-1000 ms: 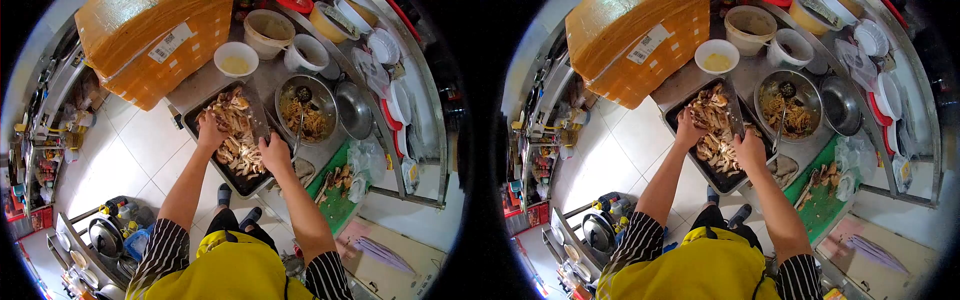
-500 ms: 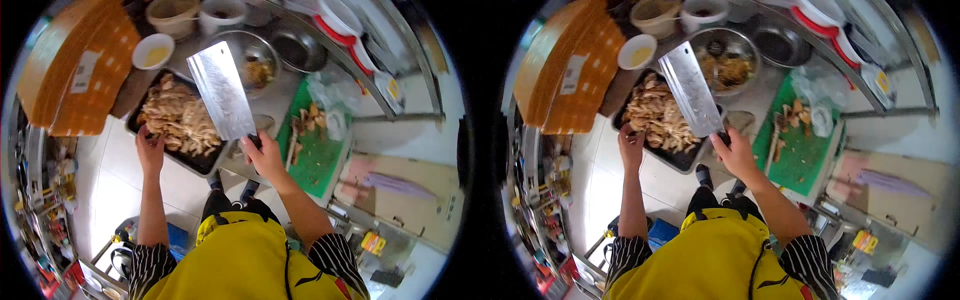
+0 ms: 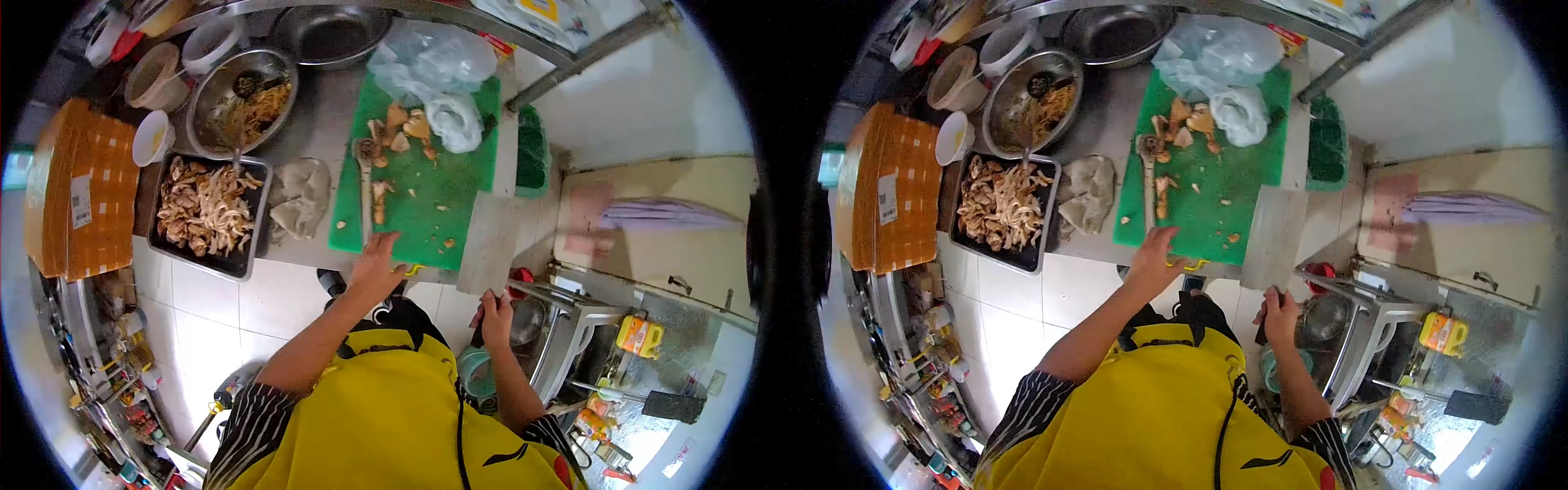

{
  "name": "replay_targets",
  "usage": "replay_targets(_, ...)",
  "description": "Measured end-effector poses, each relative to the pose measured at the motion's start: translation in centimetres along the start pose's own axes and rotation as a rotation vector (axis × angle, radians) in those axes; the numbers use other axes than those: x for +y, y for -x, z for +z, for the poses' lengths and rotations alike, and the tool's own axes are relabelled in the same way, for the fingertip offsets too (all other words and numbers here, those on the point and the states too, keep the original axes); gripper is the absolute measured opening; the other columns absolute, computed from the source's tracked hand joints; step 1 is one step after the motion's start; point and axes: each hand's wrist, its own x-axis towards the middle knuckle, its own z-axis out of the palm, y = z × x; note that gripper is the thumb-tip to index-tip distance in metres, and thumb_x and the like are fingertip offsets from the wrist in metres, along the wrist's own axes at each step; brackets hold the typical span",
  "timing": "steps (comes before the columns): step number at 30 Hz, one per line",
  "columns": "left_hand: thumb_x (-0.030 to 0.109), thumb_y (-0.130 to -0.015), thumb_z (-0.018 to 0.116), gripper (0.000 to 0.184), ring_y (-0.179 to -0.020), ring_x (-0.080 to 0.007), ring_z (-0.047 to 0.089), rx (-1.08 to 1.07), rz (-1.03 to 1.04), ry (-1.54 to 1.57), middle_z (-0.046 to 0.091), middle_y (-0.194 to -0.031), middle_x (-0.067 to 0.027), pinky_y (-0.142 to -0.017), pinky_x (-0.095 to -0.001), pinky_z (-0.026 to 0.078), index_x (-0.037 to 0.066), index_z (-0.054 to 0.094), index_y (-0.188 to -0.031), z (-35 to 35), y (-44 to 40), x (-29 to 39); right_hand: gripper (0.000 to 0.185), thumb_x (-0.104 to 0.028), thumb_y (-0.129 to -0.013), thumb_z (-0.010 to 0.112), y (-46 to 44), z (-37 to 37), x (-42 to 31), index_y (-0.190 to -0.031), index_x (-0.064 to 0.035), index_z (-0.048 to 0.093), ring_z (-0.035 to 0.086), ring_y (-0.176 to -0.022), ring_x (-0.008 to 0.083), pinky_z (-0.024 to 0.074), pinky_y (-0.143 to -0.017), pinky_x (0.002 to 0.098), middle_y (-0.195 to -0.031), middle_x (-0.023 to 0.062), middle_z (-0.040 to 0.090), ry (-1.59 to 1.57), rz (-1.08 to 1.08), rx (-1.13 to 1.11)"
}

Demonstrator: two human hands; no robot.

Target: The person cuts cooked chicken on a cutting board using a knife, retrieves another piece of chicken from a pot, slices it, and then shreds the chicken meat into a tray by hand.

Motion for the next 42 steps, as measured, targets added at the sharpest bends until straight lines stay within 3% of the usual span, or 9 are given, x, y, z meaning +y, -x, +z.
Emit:
replay_targets(3,0.004,-0.072,0.073,0.077,-0.120,-0.0429,0.046,-0.071,-0.117,-0.092,0.037,-0.133,-0.0248,-0.099,-0.0444,0.044,0.002,0.034,-0.138,3.2,-3.5,2.3,0.025,-0.025,-0.097,0.056,-0.2,-2.8,4.5,-0.090,-0.0019,0.052,0.049,-0.043,0.0144,0.0448,-0.041,0.0304,-0.059,0.0021,0.047,-0.020,0.071,-0.018)
replay_targets(6,0.008,-0.073,0.075,0.078,-0.119,-0.0415,0.046,0.116,-0.037,-0.327,0.038,-0.131,-0.0225,-0.098,-0.0444,0.045,0.002,0.032,-0.138,6.1,-7.4,1.0,0.027,-0.027,-0.097,0.057,-0.4,-2.6,6.5,-0.088,-0.0015,0.052,0.049,-0.041,0.0154,0.0441,-0.040,0.0312,-0.058,0.0033,0.048,-0.081,0.132,-0.019)
replay_targets(10,0.004,-0.069,0.074,0.073,-0.118,-0.0430,0.045,0.170,-0.117,-0.407,0.040,-0.126,-0.0228,-0.100,-0.0439,0.044,0.000,0.039,-0.132,7.0,-11.7,0.3,0.027,-0.026,-0.098,0.055,-1.5,-1.0,8.1,-0.089,-0.0011,0.051,0.049,-0.041,0.0155,0.0430,-0.039,0.0310,-0.059,0.0046,0.049,-0.153,0.139,-0.085)
replay_targets(18,0.000,-0.066,0.074,0.059,-0.095,-0.0291,0.061,-0.114,-0.017,-0.173,0.053,-0.108,-0.0158,-0.085,-0.0369,0.052,-0.001,0.052,-0.120,6.7,-11.8,0.0,0.026,-0.023,-0.097,0.055,-3.9,4.1,8.1,-0.090,0.0012,0.051,0.051,-0.042,0.0136,0.0431,-0.041,0.0295,-0.056,0.0038,0.051,-0.197,0.107,-0.227)
replay_targets(21,-0.003,-0.067,0.073,0.055,-0.091,-0.0243,0.062,-0.089,-0.041,-0.091,0.055,-0.106,-0.0144,-0.081,-0.0330,0.054,0.000,0.054,-0.118,6.2,-10.4,0.7,0.026,-0.024,-0.097,0.056,-4.2,5.4,7.5,-0.090,0.0010,0.051,0.051,-0.042,0.0139,0.0435,-0.041,0.0299,-0.056,0.0039,0.052,-0.224,0.102,-0.232)
replay_targets(24,-0.006,-0.068,0.071,0.050,-0.088,-0.0231,0.062,-0.041,0.012,-0.264,0.057,-0.102,-0.0133,-0.079,-0.0333,0.054,0.000,0.055,-0.116,6.5,-9.6,0.5,0.026,-0.024,-0.097,0.056,-4.3,6.0,6.9,-0.089,0.0002,0.051,0.051,-0.042,0.0141,0.0433,-0.041,0.0299,-0.056,0.0036,0.051,-0.185,0.055,-0.261)
replay_targets(33,-0.005,-0.070,0.068,0.039,-0.079,-0.0229,0.065,0.018,-0.050,-0.032,0.063,-0.096,-0.0122,-0.073,-0.0327,0.055,0.000,0.058,-0.108,6.5,-9.7,-1.0,0.024,-0.024,-0.098,0.053,-4.3,6.7,4.6,-0.085,-0.0039,0.049,0.047,-0.041,0.0152,0.0412,-0.040,0.0309,-0.058,0.0032,0.047,-0.203,0.063,-0.350)
replay_targets(38,-0.007,-0.072,0.068,0.038,-0.079,-0.0219,0.065,0.161,0.105,-0.064,0.063,-0.095,-0.0121,-0.071,-0.0317,0.054,0.001,0.059,-0.108,0.8,-7.9,1.5,0.021,-0.021,-0.098,0.052,-1.7,8.2,0.2,-0.086,-0.0042,0.049,0.047,-0.042,0.0149,0.0416,-0.040,0.0315,-0.058,0.0026,0.046,-0.077,0.089,-0.318)
replay_targets(42,-0.009,-0.071,0.068,0.038,-0.079,-0.0205,0.065,0.249,0.089,0.161,0.062,-0.094,-0.0118,-0.070,-0.0316,0.054,0.001,0.060,-0.108,-7.9,-5.1,1.2,0.021,-0.021,-0.097,0.056,1.7,13.4,-3.8,-0.090,-0.0031,0.050,0.048,-0.044,0.0129,0.0423,-0.041,0.0290,-0.062,0.0024,0.049,-0.143,0.050,-0.456)
